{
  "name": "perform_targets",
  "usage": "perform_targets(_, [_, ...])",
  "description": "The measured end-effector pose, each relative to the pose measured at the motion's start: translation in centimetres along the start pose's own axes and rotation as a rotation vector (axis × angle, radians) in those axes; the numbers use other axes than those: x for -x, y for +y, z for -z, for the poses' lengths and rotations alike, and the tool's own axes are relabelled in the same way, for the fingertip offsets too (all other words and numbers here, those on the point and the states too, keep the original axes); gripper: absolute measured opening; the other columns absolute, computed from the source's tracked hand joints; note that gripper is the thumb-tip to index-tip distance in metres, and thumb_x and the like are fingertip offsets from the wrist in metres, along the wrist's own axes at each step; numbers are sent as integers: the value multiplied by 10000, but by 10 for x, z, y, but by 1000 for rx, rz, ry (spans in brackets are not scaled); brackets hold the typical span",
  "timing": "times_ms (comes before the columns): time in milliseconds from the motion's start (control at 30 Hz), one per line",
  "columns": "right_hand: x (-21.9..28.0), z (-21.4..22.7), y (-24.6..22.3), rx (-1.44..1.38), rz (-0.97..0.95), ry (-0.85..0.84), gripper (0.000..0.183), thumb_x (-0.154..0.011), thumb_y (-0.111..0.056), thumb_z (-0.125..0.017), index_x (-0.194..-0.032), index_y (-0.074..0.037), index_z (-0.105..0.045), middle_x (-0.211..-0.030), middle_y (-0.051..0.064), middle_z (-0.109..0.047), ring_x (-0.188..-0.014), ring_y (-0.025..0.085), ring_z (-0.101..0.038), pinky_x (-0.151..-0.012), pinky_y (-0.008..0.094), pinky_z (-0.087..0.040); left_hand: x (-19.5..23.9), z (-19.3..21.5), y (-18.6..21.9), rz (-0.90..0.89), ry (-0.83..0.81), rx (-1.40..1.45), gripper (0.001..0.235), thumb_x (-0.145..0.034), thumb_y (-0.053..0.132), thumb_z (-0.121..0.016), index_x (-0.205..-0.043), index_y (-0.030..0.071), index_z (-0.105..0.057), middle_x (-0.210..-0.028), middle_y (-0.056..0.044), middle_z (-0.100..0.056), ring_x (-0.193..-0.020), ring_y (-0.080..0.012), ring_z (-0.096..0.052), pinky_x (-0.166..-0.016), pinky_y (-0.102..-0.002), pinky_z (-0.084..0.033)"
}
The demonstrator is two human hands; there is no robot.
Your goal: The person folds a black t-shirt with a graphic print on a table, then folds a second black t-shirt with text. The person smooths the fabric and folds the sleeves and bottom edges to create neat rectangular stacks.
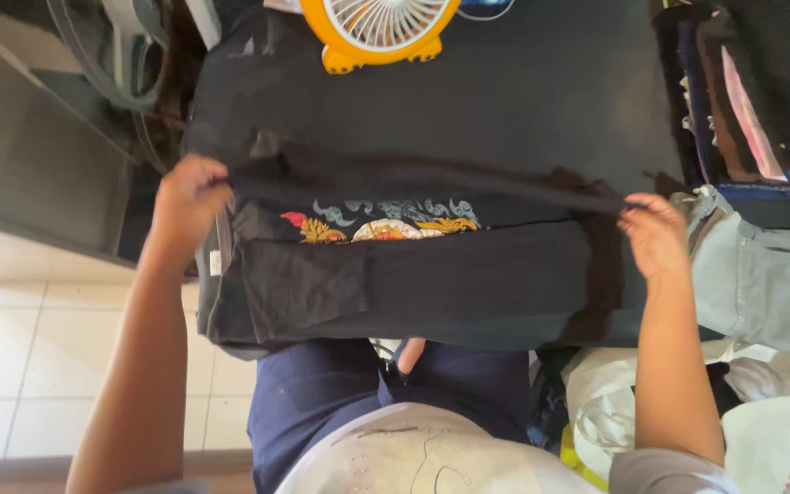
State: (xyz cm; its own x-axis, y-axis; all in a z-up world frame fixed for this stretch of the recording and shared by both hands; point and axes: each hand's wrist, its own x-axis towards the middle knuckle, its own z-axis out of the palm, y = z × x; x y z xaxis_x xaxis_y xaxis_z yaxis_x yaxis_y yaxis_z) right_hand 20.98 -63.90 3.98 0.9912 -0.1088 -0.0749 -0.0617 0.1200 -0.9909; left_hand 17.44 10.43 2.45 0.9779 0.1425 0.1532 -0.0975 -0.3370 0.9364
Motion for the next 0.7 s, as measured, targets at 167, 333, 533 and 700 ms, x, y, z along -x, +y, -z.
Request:
perform_targets(167, [0,-20,13,66,-8,24,278,-858,103,-629,-1095,-35,-677,-991,56,-671,-904,142,-662,-761,247,-514,9,-14,1,47,45,-58,209,-882,-7,-713,-1088,-2,-683,-907,-33,-641,-801,-112,-578,-740,-260,-475])
perform_targets(333, [-52,-35,-6,388,154,-3,284,-810,105,-694,-1047,-49,-720,-946,10,-619,-823,81,-545,-691,227,-410,-33,-12,-13,187,20,305,188,-906,-39,-656,-1074,46,-664,-965,-2,-672,-827,-97,-610,-748,-273,-500])
perform_targets(533, [-101,-57,-26,315,222,215,193,-859,59,-702,-1017,-52,-706,-922,-7,-670,-797,88,-634,-605,243,-522,-72,1,-37,306,149,640,209,-935,-93,-625,-1091,44,-654,-947,-20,-589,-825,-120,-604,-929,-477,-610])
perform_targets(700, [-111,-60,-27,290,195,285,191,-878,62,-692,-1039,-40,-705,-867,44,-700,-656,137,-659,-496,253,-485,-67,5,-43,313,156,697,212,-935,-114,-601,-1066,50,-632,-1024,-54,-640,-954,-159,-666,-1001,-475,-547])
